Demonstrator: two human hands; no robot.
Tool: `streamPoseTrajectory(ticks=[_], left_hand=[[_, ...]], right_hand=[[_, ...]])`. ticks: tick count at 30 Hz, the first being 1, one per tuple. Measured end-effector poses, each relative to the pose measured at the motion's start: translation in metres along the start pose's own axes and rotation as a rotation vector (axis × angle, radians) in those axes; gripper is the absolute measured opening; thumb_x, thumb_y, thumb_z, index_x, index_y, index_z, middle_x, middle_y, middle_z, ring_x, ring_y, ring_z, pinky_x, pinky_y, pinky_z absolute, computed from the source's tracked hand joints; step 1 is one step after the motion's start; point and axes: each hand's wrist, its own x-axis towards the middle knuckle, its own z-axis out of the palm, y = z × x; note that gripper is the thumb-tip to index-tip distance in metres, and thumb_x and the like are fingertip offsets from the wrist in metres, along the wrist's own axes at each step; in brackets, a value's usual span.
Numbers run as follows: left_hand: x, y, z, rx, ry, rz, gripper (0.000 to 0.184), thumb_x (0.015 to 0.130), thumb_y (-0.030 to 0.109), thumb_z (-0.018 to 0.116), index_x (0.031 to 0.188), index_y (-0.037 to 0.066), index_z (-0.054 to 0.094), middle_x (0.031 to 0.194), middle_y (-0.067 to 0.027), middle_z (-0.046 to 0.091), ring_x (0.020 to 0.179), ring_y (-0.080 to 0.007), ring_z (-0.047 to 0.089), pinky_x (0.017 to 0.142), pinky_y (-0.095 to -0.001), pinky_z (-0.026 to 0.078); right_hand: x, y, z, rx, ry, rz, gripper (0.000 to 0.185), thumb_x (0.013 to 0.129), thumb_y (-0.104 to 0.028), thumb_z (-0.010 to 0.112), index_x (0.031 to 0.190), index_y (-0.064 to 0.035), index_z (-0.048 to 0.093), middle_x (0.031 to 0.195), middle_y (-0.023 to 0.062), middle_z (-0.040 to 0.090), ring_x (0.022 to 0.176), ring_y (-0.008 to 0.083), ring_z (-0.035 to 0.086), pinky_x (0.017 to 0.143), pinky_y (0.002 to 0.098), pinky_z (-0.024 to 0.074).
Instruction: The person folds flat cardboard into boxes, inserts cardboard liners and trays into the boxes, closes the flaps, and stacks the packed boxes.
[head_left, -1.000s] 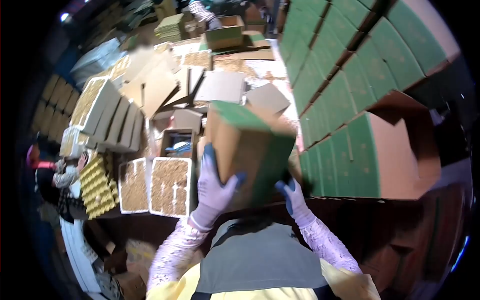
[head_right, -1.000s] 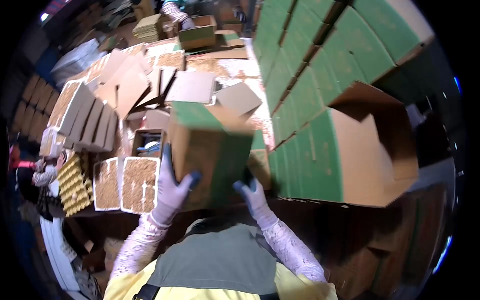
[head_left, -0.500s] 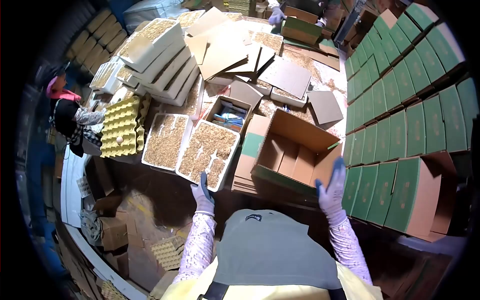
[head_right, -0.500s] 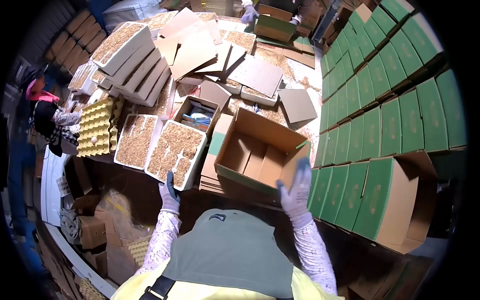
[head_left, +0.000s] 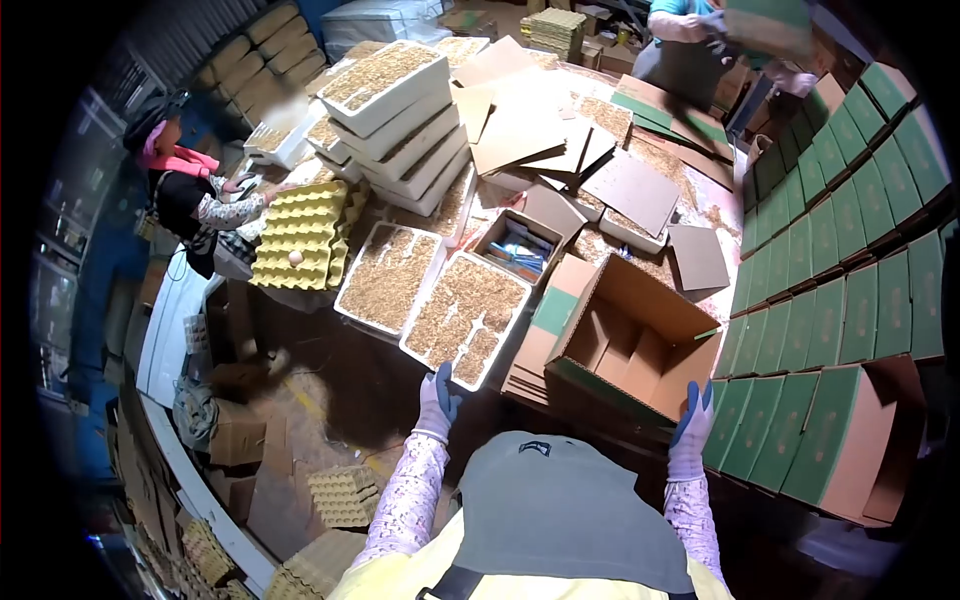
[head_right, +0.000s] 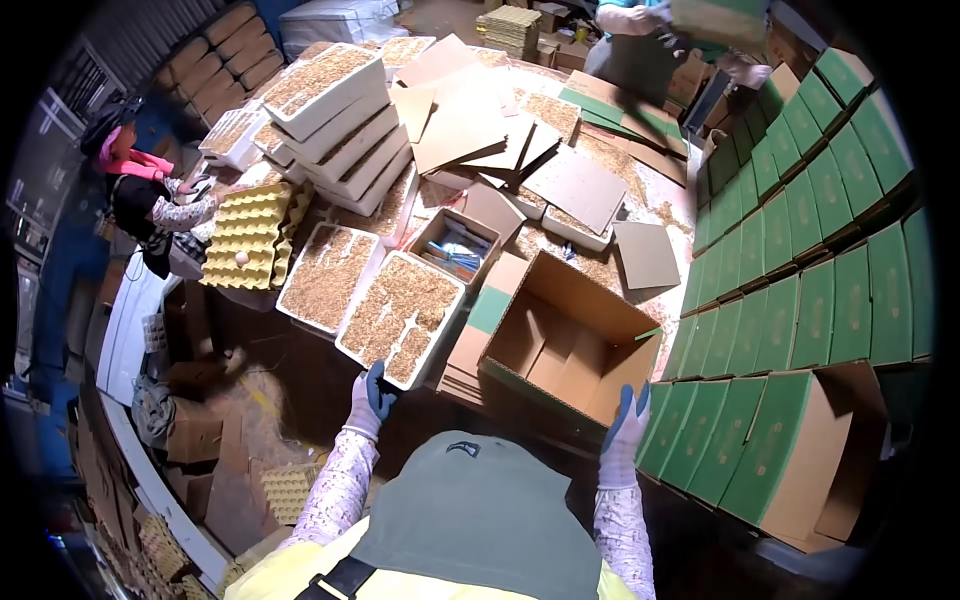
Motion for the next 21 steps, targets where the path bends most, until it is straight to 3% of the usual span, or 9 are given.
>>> streamPoseTrajectory(ticks=[1,4,5,6,8,10,12,18,21], left_hand=[[0.004,-0.002,0.001,-0.110,0.077,-0.047,0.031,0.086,0.028,0.069,0.109,0.012,0.056,0.097,-0.0042,0.059,0.084,-0.0207,0.057,0.072,-0.0340,0.046],[-0.006,-0.014,-0.008,-0.454,-0.121,0.342,0.046,0.094,0.025,0.057,0.133,0.003,0.048,0.130,-0.0119,0.058,0.113,-0.0281,0.061,0.096,-0.0451,0.050],[-0.018,-0.006,-0.004,-0.469,-0.022,0.313,0.051,0.095,0.027,0.057,0.138,0.004,0.042,0.132,-0.0127,0.057,0.113,-0.0282,0.061,0.096,-0.0440,0.051],[-0.018,-0.007,-0.004,-0.482,-0.142,0.411,0.052,0.095,0.024,0.060,0.140,0.008,0.040,0.131,-0.0118,0.056,0.112,-0.0280,0.061,0.094,-0.0430,0.052],[-0.020,-0.010,-0.003,-0.336,-0.117,0.441,0.073,0.089,0.019,0.068,0.148,0.009,0.027,0.135,-0.0123,0.051,0.116,-0.0266,0.057,0.096,-0.0411,0.049],[-0.033,0.005,0.010,-0.409,-0.012,0.363,0.068,0.090,0.016,0.066,0.148,0.007,0.030,0.136,-0.0136,0.051,0.116,-0.0290,0.057,0.098,-0.0423,0.049],[-0.019,0.008,-0.008,-0.543,-0.327,0.286,0.060,0.094,0.019,0.060,0.147,0.006,0.034,0.137,-0.0150,0.052,0.119,-0.0320,0.057,0.101,-0.0463,0.048],[-0.105,0.121,0.065,-0.450,-0.825,-0.040,0.055,0.099,0.033,0.044,0.143,-0.002,0.038,0.141,-0.0216,0.048,0.124,-0.0373,0.053,0.106,-0.0510,0.043],[-0.124,0.143,0.133,-0.277,-0.872,-0.079,0.057,0.097,0.034,0.050,0.141,0.000,0.040,0.136,-0.0221,0.053,0.118,-0.0342,0.058,0.102,-0.0470,0.047]], right_hand=[[-0.004,-0.008,0.002,0.001,-0.017,0.005,0.053,0.095,-0.023,0.061,0.138,0.0030,0.046,0.102,-0.0015,0.052,0.079,0.0064,0.040,0.069,0.0221,0.0376],[-0.007,-0.013,0.000,-0.010,-0.050,0.062,0.054,0.094,-0.022,0.062,0.138,0.0040,0.045,0.111,0.0017,0.054,0.090,0.0091,0.047,0.080,0.0241,0.0412],[-0.003,-0.003,-0.005,0.036,-0.036,0.029,0.054,0.095,-0.024,0.061,0.139,0.0037,0.045,0.116,0.0032,0.055,0.097,0.0108,0.048,0.087,0.0252,0.0397],[0.004,0.012,-0.009,0.077,-0.022,-0.004,0.054,0.096,-0.026,0.060,0.139,0.0033,0.046,0.120,0.0046,0.056,0.104,0.0125,0.049,0.095,0.0262,0.0382],[0.002,0.003,-0.009,0.005,-0.060,-0.037,0.048,0.099,-0.028,0.056,0.136,0.0023,0.050,0.120,0.0035,0.056,0.104,0.0118,0.050,0.093,0.0265,0.0400],[0.002,-0.004,-0.004,-0.034,-0.055,-0.041,0.050,0.101,-0.028,0.053,0.139,0.0038,0.047,0.133,0.0059,0.053,0.120,0.0153,0.049,0.105,0.0286,0.0359],[0.016,0.013,-0.007,0.276,-0.066,0.051,0.053,0.102,-0.029,0.051,0.142,0.0046,0.042,0.143,0.0086,0.047,0.132,0.0183,0.043,0.113,0.0302,0.0294],[0.033,0.001,0.002,0.214,-0.184,0.121,0.050,0.102,-0.025,0.051,0.143,0.0008,0.043,0.138,0.0056,0.049,0.128,0.0156,0.045,0.111,0.0277,0.0316],[0.040,0.011,0.012,0.375,-0.192,0.155,0.050,0.100,-0.025,0.053,0.142,-0.0001,0.044,0.136,0.0051,0.050,0.123,0.0138,0.048,0.108,0.0260,0.0355]])
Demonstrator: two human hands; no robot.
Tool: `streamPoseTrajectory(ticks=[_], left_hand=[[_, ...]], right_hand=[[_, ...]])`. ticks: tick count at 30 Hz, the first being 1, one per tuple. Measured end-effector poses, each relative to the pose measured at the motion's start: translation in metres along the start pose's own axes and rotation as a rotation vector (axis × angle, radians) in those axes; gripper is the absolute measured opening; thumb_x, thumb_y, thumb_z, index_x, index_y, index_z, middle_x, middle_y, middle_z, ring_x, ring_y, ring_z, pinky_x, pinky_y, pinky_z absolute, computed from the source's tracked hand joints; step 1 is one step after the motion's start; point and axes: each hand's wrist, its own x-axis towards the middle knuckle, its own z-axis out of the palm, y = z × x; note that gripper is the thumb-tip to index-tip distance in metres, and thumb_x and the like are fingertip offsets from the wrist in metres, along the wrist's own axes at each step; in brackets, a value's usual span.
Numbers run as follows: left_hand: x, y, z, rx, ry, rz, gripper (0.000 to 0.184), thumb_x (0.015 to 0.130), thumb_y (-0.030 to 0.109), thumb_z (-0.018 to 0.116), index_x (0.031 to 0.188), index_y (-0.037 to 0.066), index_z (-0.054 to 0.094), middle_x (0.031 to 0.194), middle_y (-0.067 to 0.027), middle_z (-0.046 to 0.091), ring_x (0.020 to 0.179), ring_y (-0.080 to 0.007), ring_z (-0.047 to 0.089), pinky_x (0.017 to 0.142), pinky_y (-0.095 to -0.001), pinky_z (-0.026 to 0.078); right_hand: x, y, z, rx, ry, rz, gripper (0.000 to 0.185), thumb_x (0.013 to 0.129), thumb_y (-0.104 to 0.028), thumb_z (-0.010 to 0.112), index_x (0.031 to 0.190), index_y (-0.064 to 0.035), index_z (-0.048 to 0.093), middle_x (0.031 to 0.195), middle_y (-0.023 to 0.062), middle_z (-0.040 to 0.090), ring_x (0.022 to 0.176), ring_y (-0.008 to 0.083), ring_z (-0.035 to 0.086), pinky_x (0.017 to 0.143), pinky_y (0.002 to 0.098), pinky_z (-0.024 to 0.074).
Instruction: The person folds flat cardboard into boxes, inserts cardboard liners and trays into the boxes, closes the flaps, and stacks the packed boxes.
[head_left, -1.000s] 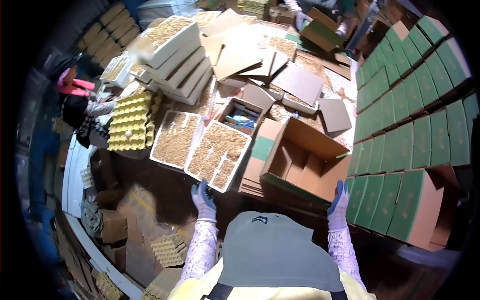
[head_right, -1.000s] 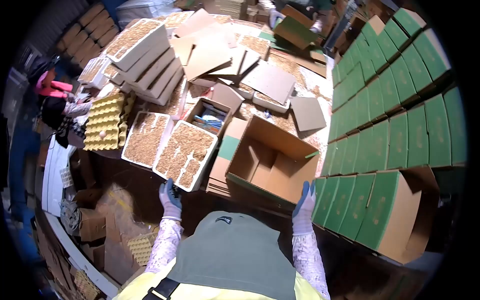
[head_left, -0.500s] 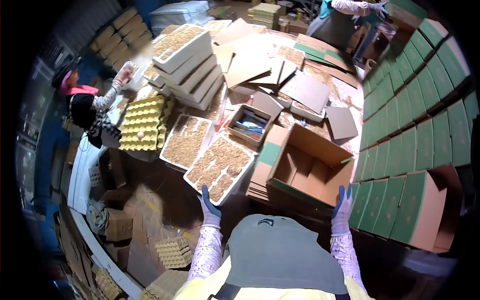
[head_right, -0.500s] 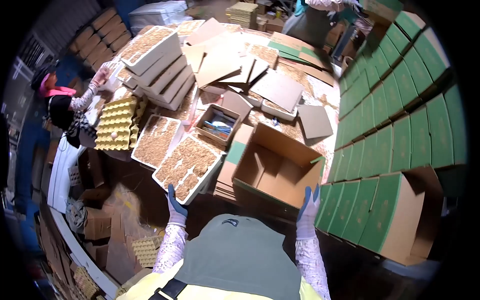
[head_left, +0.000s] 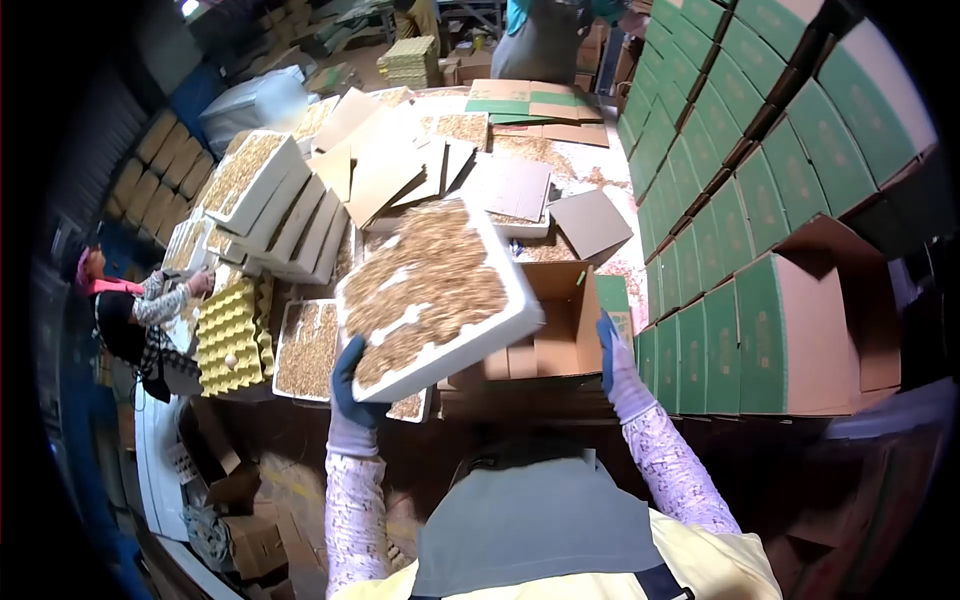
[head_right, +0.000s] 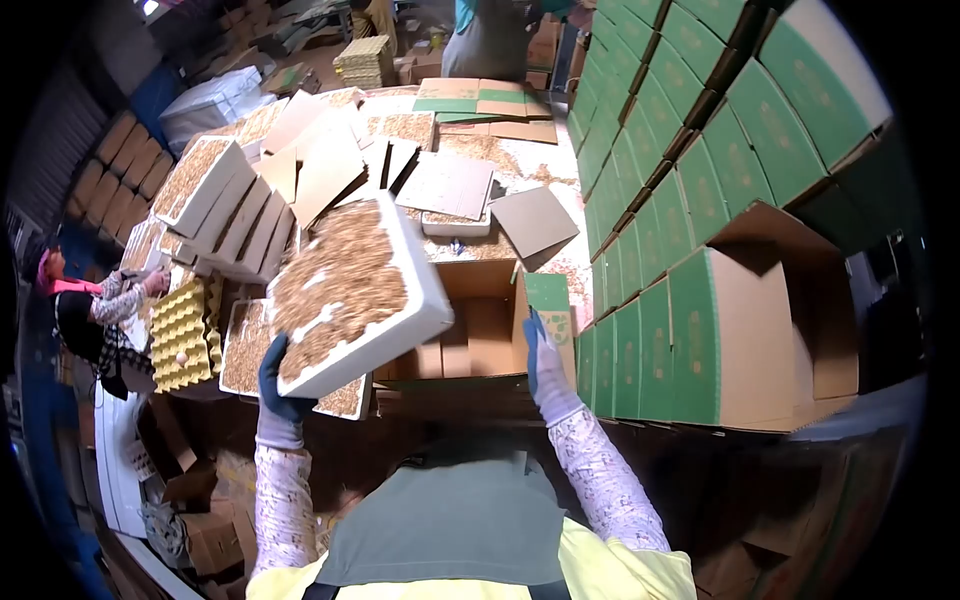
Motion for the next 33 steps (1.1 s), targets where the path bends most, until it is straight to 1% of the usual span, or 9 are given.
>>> streamPoseTrajectory(ticks=[11,15,17,20,24,29,30,31,33], left_hand=[[0.070,-0.052,0.059,0.502,-0.096,-0.204,0.062,0.085,0.017,0.072,0.138,0.003,0.043,0.126,-0.0119,0.058,0.112,-0.0219,0.060,0.095,-0.0338,0.052],[0.083,-0.076,0.029,1.311,-0.099,-0.127,0.075,0.090,0.035,0.069,0.146,0.004,0.030,0.116,-0.0163,0.063,0.103,-0.0235,0.064,0.089,-0.0354,0.052],[0.088,-0.076,0.045,2.257,0.064,-0.202,0.065,0.092,0.049,0.059,0.123,-0.008,0.052,0.093,-0.0260,0.068,0.090,-0.0378,0.068,0.082,-0.0412,0.053],[0.091,-0.088,0.053,2.458,-0.025,-0.274,0.037,0.090,0.037,0.059,0.090,0.003,0.073,0.094,-0.0206,0.071,0.090,-0.0323,0.070,0.078,-0.0438,0.055],[0.096,-0.091,0.046,2.430,-0.022,-0.046,0.039,0.088,0.038,0.064,0.100,0.001,0.068,0.088,-0.0179,0.071,0.079,-0.0332,0.070,0.070,-0.0405,0.056],[0.105,-0.021,0.026,1.820,0.258,0.721,0.023,0.084,0.018,0.070,0.104,0.007,0.068,0.084,-0.0122,0.070,0.069,-0.0276,0.067,0.064,-0.0371,0.053],[0.122,0.002,0.024,1.889,0.324,0.614,0.024,0.084,0.016,0.070,0.107,0.007,0.068,0.090,-0.0124,0.070,0.082,-0.0267,0.067,0.074,-0.0384,0.052],[0.149,0.001,-0.036,2.291,0.333,1.042,0.029,0.085,0.017,0.068,0.113,0.008,0.066,0.100,-0.0135,0.069,0.094,-0.0284,0.065,0.083,-0.0406,0.050],[0.209,0.004,-0.103,2.145,0.199,0.510,0.033,0.088,0.019,0.063,0.119,0.011,0.063,0.116,-0.0138,0.065,0.102,-0.0323,0.062,0.089,-0.0415,0.048]], right_hand=[[0.010,-0.001,0.000,0.219,0.008,0.029,0.038,0.101,-0.021,0.052,0.132,-0.0001,0.054,0.125,0.0045,0.057,0.115,0.0135,0.054,0.104,0.0268,0.0410],[0.003,-0.004,0.002,0.093,0.111,0.048,0.044,0.101,-0.029,0.051,0.132,0.0015,0.053,0.124,0.0075,0.058,0.115,0.0181,0.055,0.104,0.0286,0.0411],[0.037,-0.005,-0.023,0.108,0.039,0.165,0.048,0.100,-0.035,0.051,0.131,0.0013,0.053,0.121,0.0086,0.060,0.111,0.0190,0.057,0.100,0.0282,0.0439],[0.122,-0.017,-0.021,0.369,0.141,0.110,0.039,0.100,-0.033,0.050,0.132,-0.0100,0.053,0.108,0.0093,0.061,0.098,0.0205,0.057,0.089,0.0349,0.0476],[0.323,0.049,-0.051,-0.072,0.366,0.336,0.076,0.078,-0.048,0.074,0.138,-0.0111,0.048,0.133,0.0172,0.050,0.111,0.0264,0.053,0.085,0.0407,0.0487],[0.344,0.053,-0.017,0.014,0.294,0.406,0.037,0.087,-0.025,0.068,0.120,-0.0102,0.062,0.108,0.0112,0.061,0.094,0.0268,0.058,0.083,0.0419,0.0529],[0.355,0.062,-0.023,0.084,0.296,0.374,0.032,0.087,-0.024,0.068,0.116,-0.0110,0.064,0.104,0.0106,0.061,0.090,0.0252,0.059,0.080,0.0411,0.0536],[0.368,0.075,-0.032,0.152,0.303,0.334,0.027,0.087,-0.023,0.068,0.112,-0.0118,0.065,0.100,0.0100,0.062,0.086,0.0236,0.059,0.077,0.0402,0.0543],[0.373,0.074,-0.047,0.267,0.319,0.335,0.020,0.088,-0.020,0.067,0.107,-0.0125,0.067,0.093,0.0094,0.062,0.080,0.0221,0.060,0.073,0.0398,0.0555]])
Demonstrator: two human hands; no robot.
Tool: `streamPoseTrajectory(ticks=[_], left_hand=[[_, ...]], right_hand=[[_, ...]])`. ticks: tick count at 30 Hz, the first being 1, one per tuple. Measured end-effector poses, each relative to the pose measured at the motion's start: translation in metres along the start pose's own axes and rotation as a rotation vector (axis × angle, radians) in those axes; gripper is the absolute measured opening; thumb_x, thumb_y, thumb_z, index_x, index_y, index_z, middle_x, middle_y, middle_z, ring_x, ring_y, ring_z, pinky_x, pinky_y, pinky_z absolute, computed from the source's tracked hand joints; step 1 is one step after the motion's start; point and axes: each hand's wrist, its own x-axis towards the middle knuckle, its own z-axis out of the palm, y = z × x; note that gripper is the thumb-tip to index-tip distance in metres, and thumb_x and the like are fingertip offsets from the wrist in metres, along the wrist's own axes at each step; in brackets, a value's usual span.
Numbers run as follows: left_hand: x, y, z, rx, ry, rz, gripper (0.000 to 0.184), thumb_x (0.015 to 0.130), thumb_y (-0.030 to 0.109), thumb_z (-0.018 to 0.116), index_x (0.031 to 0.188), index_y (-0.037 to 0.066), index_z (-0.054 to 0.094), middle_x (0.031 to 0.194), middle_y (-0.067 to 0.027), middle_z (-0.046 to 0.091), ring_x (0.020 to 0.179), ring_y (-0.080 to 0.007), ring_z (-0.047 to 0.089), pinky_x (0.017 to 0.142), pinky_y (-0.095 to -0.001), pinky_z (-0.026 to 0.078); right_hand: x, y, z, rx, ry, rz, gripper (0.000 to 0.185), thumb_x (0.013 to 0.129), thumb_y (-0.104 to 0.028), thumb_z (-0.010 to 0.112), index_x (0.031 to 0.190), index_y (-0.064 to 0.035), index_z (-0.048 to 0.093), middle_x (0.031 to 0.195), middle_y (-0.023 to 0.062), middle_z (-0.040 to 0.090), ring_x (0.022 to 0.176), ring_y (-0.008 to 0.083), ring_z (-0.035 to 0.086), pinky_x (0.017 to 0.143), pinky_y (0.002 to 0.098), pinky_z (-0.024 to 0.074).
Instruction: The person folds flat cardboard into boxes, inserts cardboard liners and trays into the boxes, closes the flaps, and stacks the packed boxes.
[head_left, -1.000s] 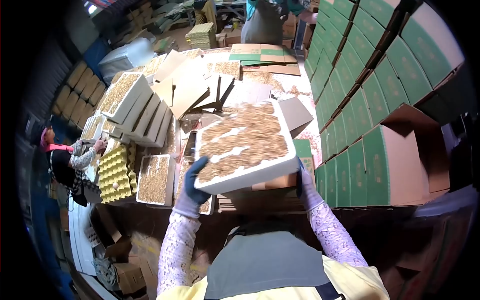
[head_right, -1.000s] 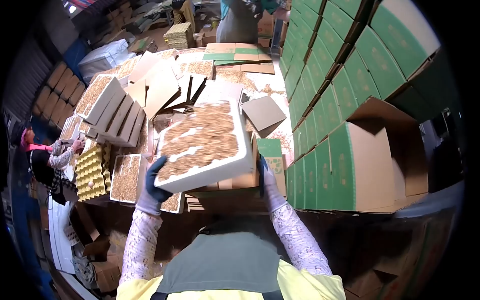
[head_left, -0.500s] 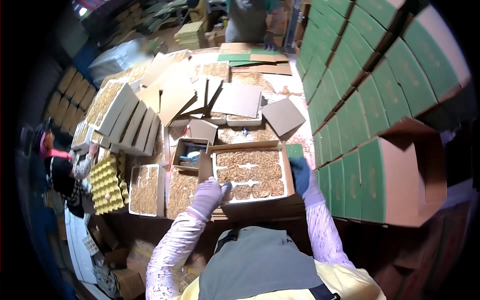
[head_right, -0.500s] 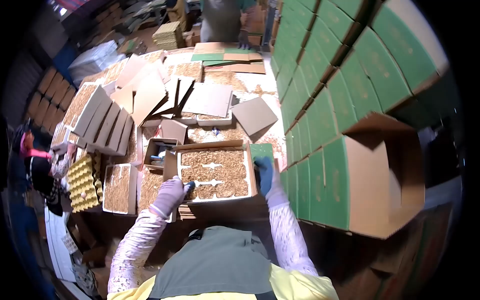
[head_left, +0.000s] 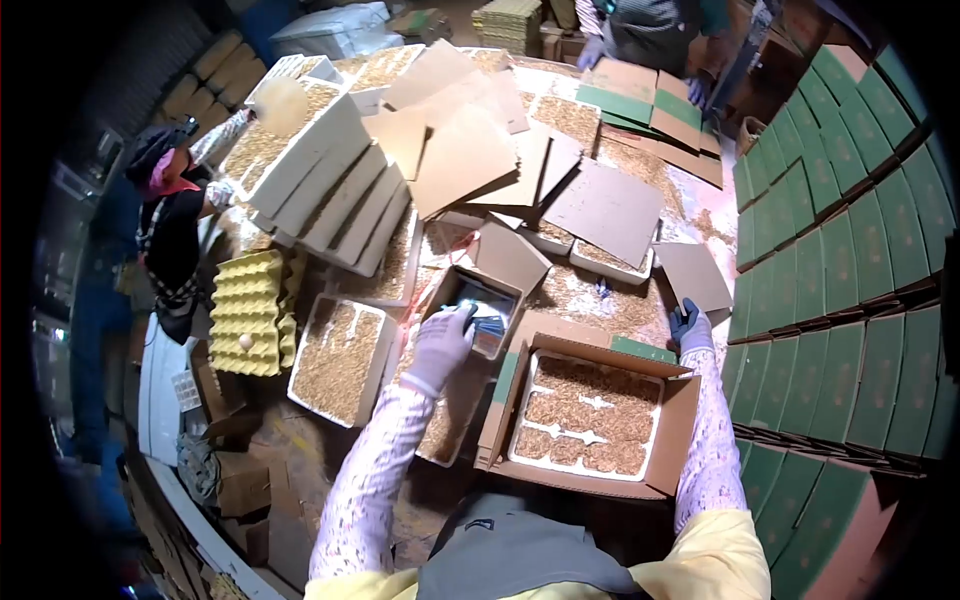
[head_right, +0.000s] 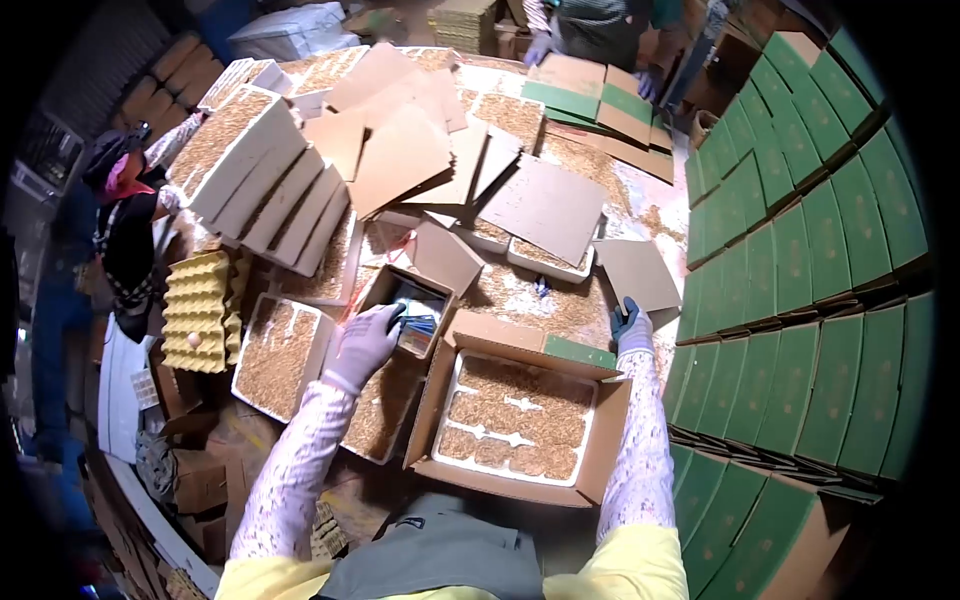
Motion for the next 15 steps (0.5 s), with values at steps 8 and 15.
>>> streamPoseTrajectory(ticks=[8,15], left_hand=[[0.073,-0.005,0.032,0.287,-0.399,-0.082,0.018,0.084,0.023,0.064,0.093,0.011,0.075,0.101,-0.0143,0.071,0.096,-0.0306,0.069,0.081,-0.0426,0.056],[0.049,0.028,-0.063,-0.232,0.060,-0.354,0.025,0.086,0.029,0.067,0.099,0.007,0.068,0.082,-0.0113,0.069,0.081,-0.0258,0.069,0.073,-0.0384,0.054]], right_hand=[[-0.215,-0.059,0.002,-0.079,-0.046,-0.194,0.030,0.092,-0.020,0.062,0.121,-0.0138,0.059,0.110,0.0025,0.064,0.087,0.0225,0.061,0.074,0.0379,0.0549],[-0.351,-0.075,0.016,-0.477,-0.147,-0.979,0.052,0.098,-0.019,0.054,0.143,0.0040,0.040,0.137,0.0148,0.052,0.123,0.0209,0.051,0.106,0.0347,0.0398]])
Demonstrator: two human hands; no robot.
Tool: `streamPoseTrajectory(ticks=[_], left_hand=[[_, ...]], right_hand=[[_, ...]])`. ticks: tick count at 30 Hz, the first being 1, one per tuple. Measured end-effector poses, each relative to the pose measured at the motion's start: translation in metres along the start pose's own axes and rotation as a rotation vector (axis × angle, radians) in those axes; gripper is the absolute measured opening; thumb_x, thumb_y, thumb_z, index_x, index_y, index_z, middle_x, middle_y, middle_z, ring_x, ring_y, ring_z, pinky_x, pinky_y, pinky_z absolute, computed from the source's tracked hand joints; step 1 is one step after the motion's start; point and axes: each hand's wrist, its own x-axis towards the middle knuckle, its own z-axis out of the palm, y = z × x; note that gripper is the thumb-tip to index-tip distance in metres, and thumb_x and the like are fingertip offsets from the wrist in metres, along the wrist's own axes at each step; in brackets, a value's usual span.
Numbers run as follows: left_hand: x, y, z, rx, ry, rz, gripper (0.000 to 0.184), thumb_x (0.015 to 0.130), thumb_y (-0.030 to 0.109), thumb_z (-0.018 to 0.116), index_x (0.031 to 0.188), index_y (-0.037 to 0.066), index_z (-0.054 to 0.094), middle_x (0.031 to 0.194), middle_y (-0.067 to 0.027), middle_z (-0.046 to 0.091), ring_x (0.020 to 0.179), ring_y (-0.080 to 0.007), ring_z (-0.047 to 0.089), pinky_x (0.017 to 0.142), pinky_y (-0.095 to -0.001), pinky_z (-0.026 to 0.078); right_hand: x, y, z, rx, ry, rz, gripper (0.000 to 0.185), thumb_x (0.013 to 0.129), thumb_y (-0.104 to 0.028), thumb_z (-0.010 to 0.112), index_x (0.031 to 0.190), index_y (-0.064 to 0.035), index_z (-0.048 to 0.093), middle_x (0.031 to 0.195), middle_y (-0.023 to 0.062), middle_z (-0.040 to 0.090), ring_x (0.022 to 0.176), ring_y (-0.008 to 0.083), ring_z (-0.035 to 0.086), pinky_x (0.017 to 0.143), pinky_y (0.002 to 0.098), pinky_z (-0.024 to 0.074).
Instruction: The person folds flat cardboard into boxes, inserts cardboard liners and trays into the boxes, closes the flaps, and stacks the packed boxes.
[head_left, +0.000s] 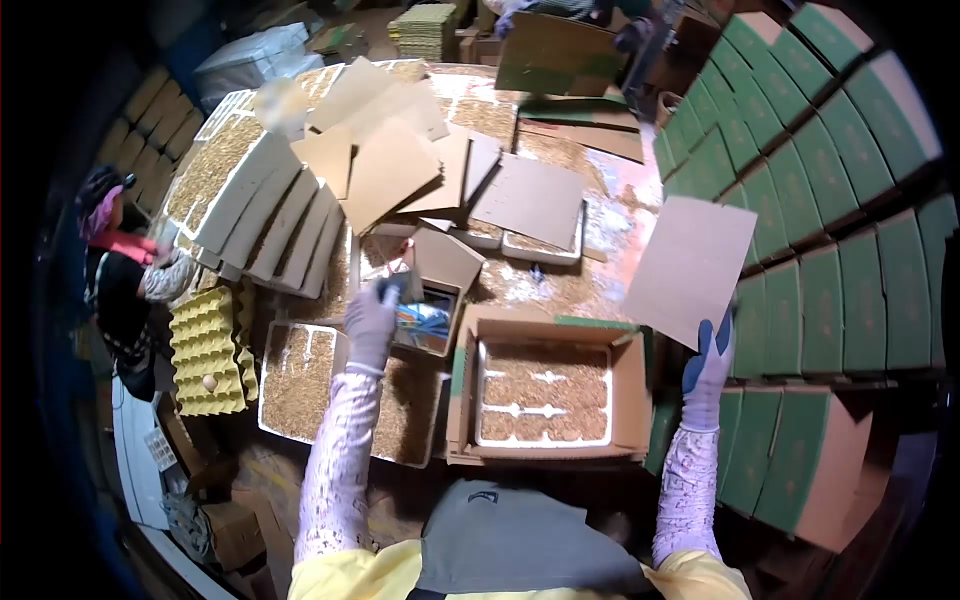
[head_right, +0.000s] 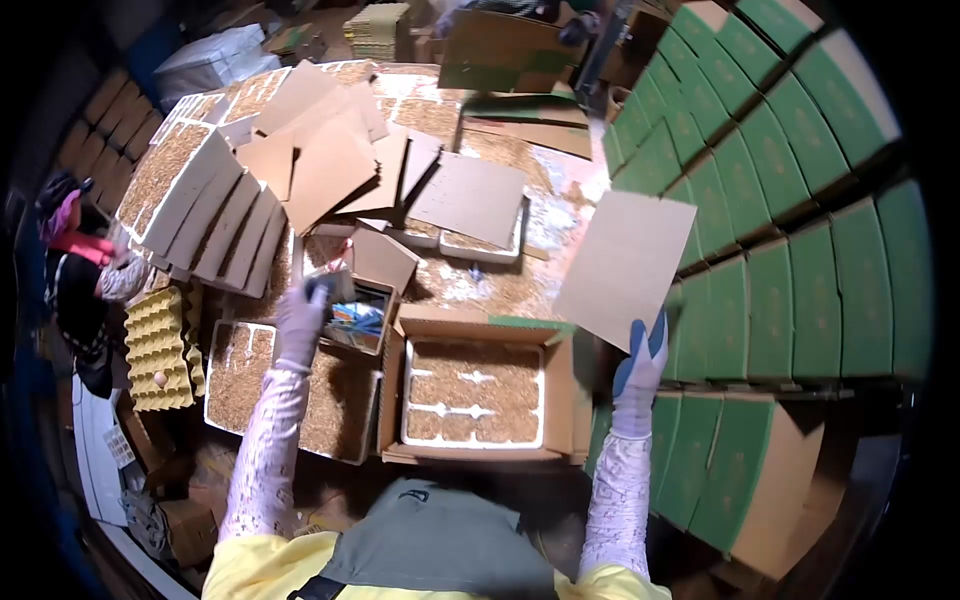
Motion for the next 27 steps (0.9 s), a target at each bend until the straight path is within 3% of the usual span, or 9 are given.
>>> streamPoseTrajectory(ticks=[3,7,8,11,15,19,21,24,27], left_hand=[[-0.075,0.050,0.003,-0.480,0.325,0.667,0.018,0.085,0.017,0.065,0.097,0.004,0.066,0.084,-0.0120,0.067,0.073,-0.0280,0.067,0.068,-0.0368,0.054],[-0.122,0.058,0.009,0.294,-0.243,0.582,0.028,0.079,0.021,0.070,0.102,0.005,0.065,0.101,-0.0163,0.064,0.099,-0.0301,0.062,0.087,-0.0387,0.050],[-0.119,0.063,-0.022,0.025,0.107,0.823,0.036,0.081,0.019,0.070,0.113,0.005,0.064,0.110,-0.0138,0.065,0.107,-0.0271,0.061,0.093,-0.0346,0.049],[-0.108,0.001,-0.003,-1.006,-0.295,-0.053,0.045,0.096,0.030,0.059,0.134,0.007,0.054,0.125,-0.0059,0.062,0.115,-0.0180,0.058,0.097,-0.0343,0.045],[-0.112,-0.082,0.102,-1.483,-0.732,-0.350,0.049,0.099,0.036,0.053,0.138,0.006,0.050,0.136,-0.0001,0.057,0.124,-0.0142,0.053,0.102,-0.0316,0.041],[-0.127,-0.049,0.125,-0.834,-0.669,-0.306,0.071,0.084,0.041,0.073,0.136,-0.001,0.050,0.130,-0.0153,0.059,0.121,-0.0256,0.056,0.099,-0.0364,0.046],[-0.149,-0.009,0.118,-0.387,-0.486,-0.149,0.090,0.063,0.051,0.084,0.125,-0.008,0.055,0.118,-0.0277,0.062,0.107,-0.0378,0.062,0.092,-0.0408,0.049],[-0.146,0.002,0.119,-0.377,-0.459,-0.143,0.077,0.070,0.041,0.083,0.126,-0.005,0.055,0.111,-0.0182,0.064,0.100,-0.0273,0.060,0.086,-0.0370,0.049],[-0.139,-0.005,0.116,-0.460,-0.617,-0.165,0.083,0.071,0.044,0.080,0.137,0.002,0.050,0.117,-0.0199,0.064,0.108,-0.0300,0.060,0.091,-0.0387,0.048]], right_hand=[[-0.076,-0.041,0.001,-0.029,0.021,-0.157,0.042,0.096,-0.004,0.049,0.137,0.0060,0.046,0.138,0.0185,0.050,0.125,0.0250,0.051,0.106,0.0399,0.0393],[-0.112,-0.089,0.004,-0.858,-1.204,-0.710,0.038,0.088,-0.012,0.057,0.126,-0.0093,0.060,0.137,0.0221,0.049,0.128,0.0419,0.046,0.108,0.0466,0.0373],[-0.112,-0.084,0.004,-0.807,-1.146,-0.624,0.038,0.088,-0.014,0.058,0.126,-0.0120,0.061,0.137,0.0208,0.050,0.128,0.0408,0.046,0.108,0.0466,0.0380],[-0.106,-0.076,0.031,-0.678,-1.002,-0.466,0.036,0.087,-0.020,0.060,0.123,-0.0175,0.062,0.136,0.0181,0.051,0.126,0.0379,0.047,0.105,0.0466,0.0402],[-0.115,0.000,0.086,-1.044,-1.410,-0.534,0.034,0.086,-0.028,0.063,0.118,-0.0170,0.064,0.128,0.0169,0.056,0.120,0.0359,0.050,0.102,0.0453,0.0423],[-0.093,-0.017,0.025,-0.658,-0.813,-0.545,0.030,0.087,-0.019,0.060,0.116,-0.0099,0.062,0.115,0.0153,0.061,0.106,0.0313,0.060,0.093,0.0434,0.0499],[-0.081,0.001,-0.013,-0.304,-0.189,-0.035,0.036,0.094,-0.021,0.056,0.126,-0.0025,0.057,0.119,0.0113,0.062,0.108,0.0196,0.060,0.094,0.0315,0.0493],[-0.098,0.060,-0.015,0.230,-0.210,1.070,0.055,0.096,-0.040,0.054,0.138,-0.0045,0.048,0.131,0.0152,0.058,0.114,0.0232,0.059,0.100,0.0352,0.0454],[-0.115,0.093,-0.001,-0.663,-0.541,0.348,0.065,0.092,-0.049,0.059,0.130,0.0031,0.053,0.122,0.0131,0.063,0.113,0.0259,0.058,0.099,0.0354,0.0450]])
